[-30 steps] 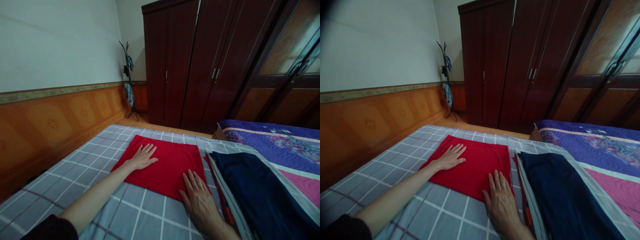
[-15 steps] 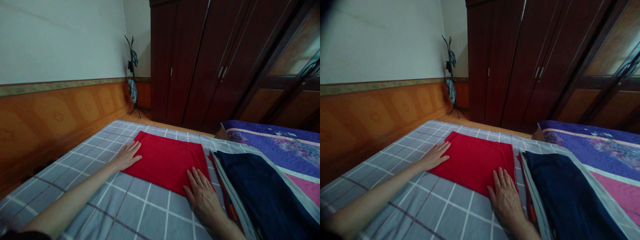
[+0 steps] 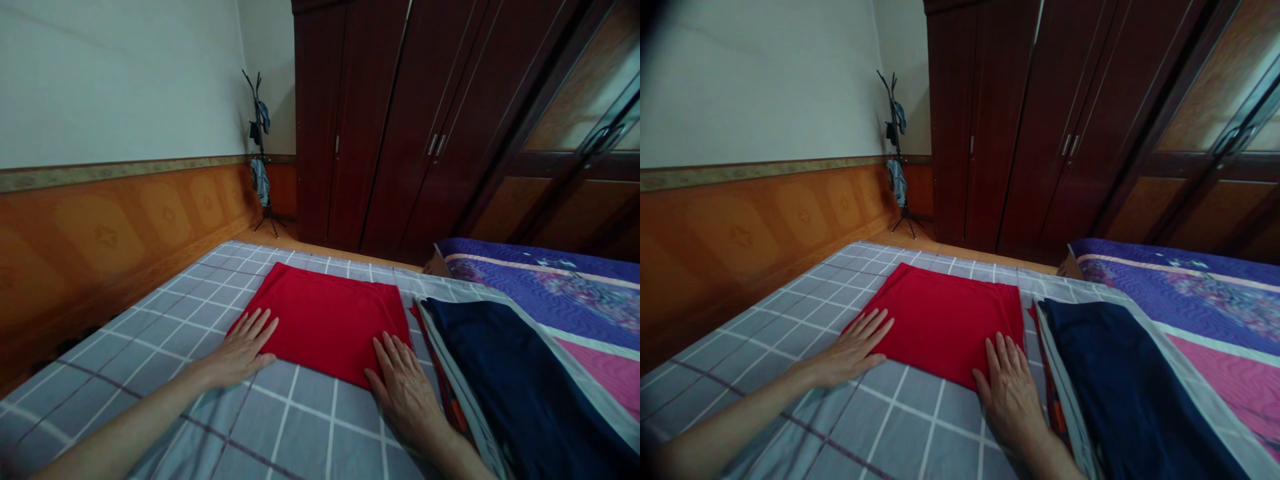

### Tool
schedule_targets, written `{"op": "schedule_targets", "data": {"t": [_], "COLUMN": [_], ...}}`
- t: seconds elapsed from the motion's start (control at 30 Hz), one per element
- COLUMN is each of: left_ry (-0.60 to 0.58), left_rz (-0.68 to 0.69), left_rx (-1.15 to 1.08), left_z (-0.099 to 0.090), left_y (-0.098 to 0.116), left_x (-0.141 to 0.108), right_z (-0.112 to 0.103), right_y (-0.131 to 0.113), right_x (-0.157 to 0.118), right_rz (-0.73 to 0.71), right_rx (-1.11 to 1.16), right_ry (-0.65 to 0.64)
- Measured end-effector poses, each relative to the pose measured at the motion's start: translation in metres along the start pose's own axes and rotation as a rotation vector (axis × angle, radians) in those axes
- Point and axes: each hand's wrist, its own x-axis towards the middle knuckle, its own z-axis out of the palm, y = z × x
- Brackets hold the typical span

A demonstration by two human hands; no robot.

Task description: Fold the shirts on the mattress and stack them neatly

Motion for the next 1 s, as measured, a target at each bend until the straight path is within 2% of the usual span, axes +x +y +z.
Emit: {"op": "schedule_targets", "data": {"t": [0.1,0.23,0.27,0.3,0.4,0.47,0.5,0.57,0.67,0.77,0.8,0.87,1.0], "left_ry": [0.006,-0.029,-0.050,-0.067,-0.071,-0.042,-0.028,-0.011,-0.008,0.015,0.020,0.007,-0.020], "left_rz": [-0.069,0.132,0.143,0.113,-0.113,-0.161,-0.117,0.064,0.305,0.377,0.387,0.386,0.236], "left_rx": [0.006,-0.047,-0.060,-0.068,-0.067,-0.074,-0.088,-0.131,-0.233,-0.306,-0.313,-0.299,-0.192], "left_z": [-0.002,-0.003,-0.003,-0.004,-0.014,-0.024,-0.029,-0.034,-0.027,-0.012,-0.009,-0.006,-0.007], "left_y": [0.006,0.022,0.023,0.022,0.016,0.021,0.029,0.056,0.107,0.140,0.142,0.131,0.070], "left_x": [-0.005,-0.004,-0.003,0.000,0.009,0.019,0.025,0.042,0.073,0.103,0.109,0.115,0.105], "right_z": [-0.004,-0.014,-0.016,-0.018,-0.018,-0.017,-0.016,-0.013,-0.003,0.007,0.010,0.013,0.012], "right_y": [-0.002,-0.008,-0.009,-0.009,-0.010,-0.011,-0.011,-0.012,-0.008,0.001,0.004,0.008,0.007], "right_x": [0.000,-0.002,-0.002,-0.003,-0.002,0.000,0.001,0.003,0.001,-0.004,-0.005,-0.006,-0.004], "right_rz": [0.028,-0.110,-0.147,-0.165,-0.099,-0.054,-0.045,-0.051,-0.093,-0.118,-0.120,-0.121,-0.119], "right_rx": [0.005,0.107,0.135,0.154,0.168,0.167,0.166,0.163,0.143,0.100,0.090,0.080,0.078], "right_ry": [-0.019,-0.113,-0.149,-0.177,-0.186,-0.169,-0.161,-0.141,-0.083,-0.005,0.014,0.039,0.069]}}
